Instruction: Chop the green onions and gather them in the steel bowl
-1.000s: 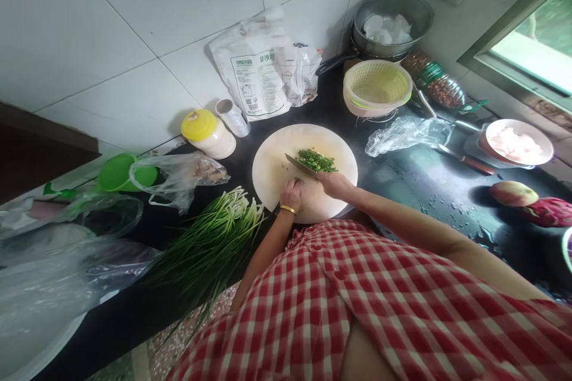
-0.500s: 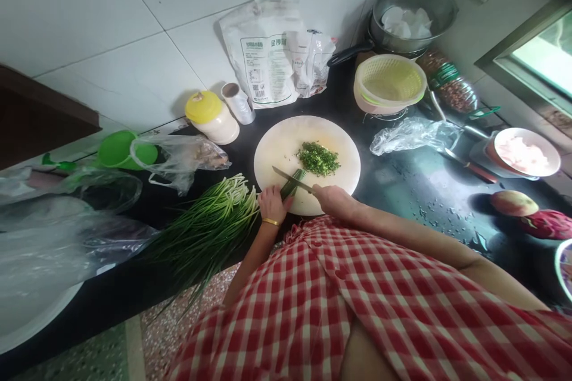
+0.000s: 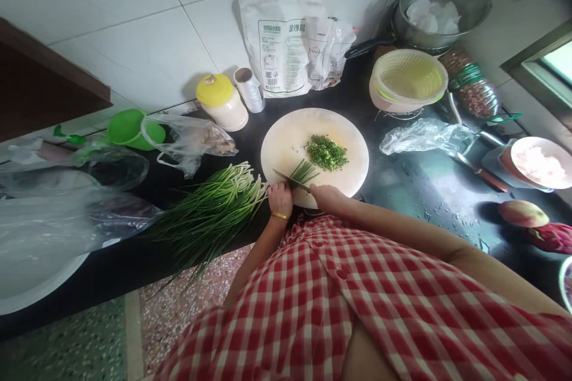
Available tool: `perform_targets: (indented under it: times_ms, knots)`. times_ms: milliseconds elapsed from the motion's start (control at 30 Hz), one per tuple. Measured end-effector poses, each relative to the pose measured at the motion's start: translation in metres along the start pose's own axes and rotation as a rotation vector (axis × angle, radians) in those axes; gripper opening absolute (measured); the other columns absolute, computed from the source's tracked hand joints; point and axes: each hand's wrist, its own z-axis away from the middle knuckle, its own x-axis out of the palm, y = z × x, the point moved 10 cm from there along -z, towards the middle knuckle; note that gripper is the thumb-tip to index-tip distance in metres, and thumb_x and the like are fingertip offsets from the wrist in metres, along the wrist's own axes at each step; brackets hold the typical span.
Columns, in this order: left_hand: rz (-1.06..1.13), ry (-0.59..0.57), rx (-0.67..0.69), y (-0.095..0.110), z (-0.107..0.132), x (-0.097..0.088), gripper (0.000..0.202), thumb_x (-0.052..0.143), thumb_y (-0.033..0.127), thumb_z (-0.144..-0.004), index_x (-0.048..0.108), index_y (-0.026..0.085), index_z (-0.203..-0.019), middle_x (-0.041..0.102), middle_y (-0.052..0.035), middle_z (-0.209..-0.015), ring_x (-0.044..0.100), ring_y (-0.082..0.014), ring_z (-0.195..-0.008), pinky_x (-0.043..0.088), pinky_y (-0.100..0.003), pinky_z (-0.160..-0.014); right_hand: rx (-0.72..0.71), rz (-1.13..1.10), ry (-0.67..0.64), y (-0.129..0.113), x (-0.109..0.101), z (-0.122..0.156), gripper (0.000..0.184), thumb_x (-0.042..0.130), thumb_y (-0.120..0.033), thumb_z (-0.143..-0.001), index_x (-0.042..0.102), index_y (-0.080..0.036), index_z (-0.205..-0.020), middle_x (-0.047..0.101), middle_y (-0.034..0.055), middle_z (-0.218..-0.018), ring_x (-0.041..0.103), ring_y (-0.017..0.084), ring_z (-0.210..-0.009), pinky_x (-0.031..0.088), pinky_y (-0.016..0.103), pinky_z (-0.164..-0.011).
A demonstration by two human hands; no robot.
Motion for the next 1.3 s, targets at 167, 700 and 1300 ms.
perform_targets:
  times_ms: [167,700,1300]
  knots:
    - [0.016,0.029,0.013,-0.003,0.000,0.000,0.031,0.038,0.026,-0.089,0.061,0.017,-0.108,0.060,-0.0122,-0.092,0.050,-0.0260,-0.091,0.036,-0.039,-0.078,0.009,-0.018,0.042,-0.008,-0.004,-0.007,0.027,0.040,-0.011,-0.083,0.049,-0.013,-0.108,0.066,0.0137,-0.096,0.063,0.024,-0.092,0.046,0.031,-0.070]
    - [0.213,-0.056,-0.287,-0.039,-0.101,-0.004,0.027,0.043,0.029,-0.087,0.065,0.020,-0.100,0.065,-0.0097,-0.099,0.059,-0.0215,-0.092,0.042,-0.030,-0.077,0.238,-0.037,0.209,0.081,-0.036,0.054,0.023,0.031,-0.023,-0.093,0.048,-0.013,-0.105,0.068,0.0108,-0.080,0.065,0.020,-0.072,0.037,0.026,-0.057]
    - [0.208,0.002,0.060,0.011,-0.071,-0.016,0.041,0.038,0.018,-0.088,0.049,0.022,-0.127,0.060,-0.0088,-0.116,0.051,-0.0213,-0.111,0.037,-0.037,-0.093,0.208,-0.041,0.147,0.070,-0.028,0.052,0.023,0.030,-0.017,-0.091,0.047,-0.012,-0.106,0.067,0.0125,-0.081,0.064,0.022,-0.078,0.041,0.027,-0.063]
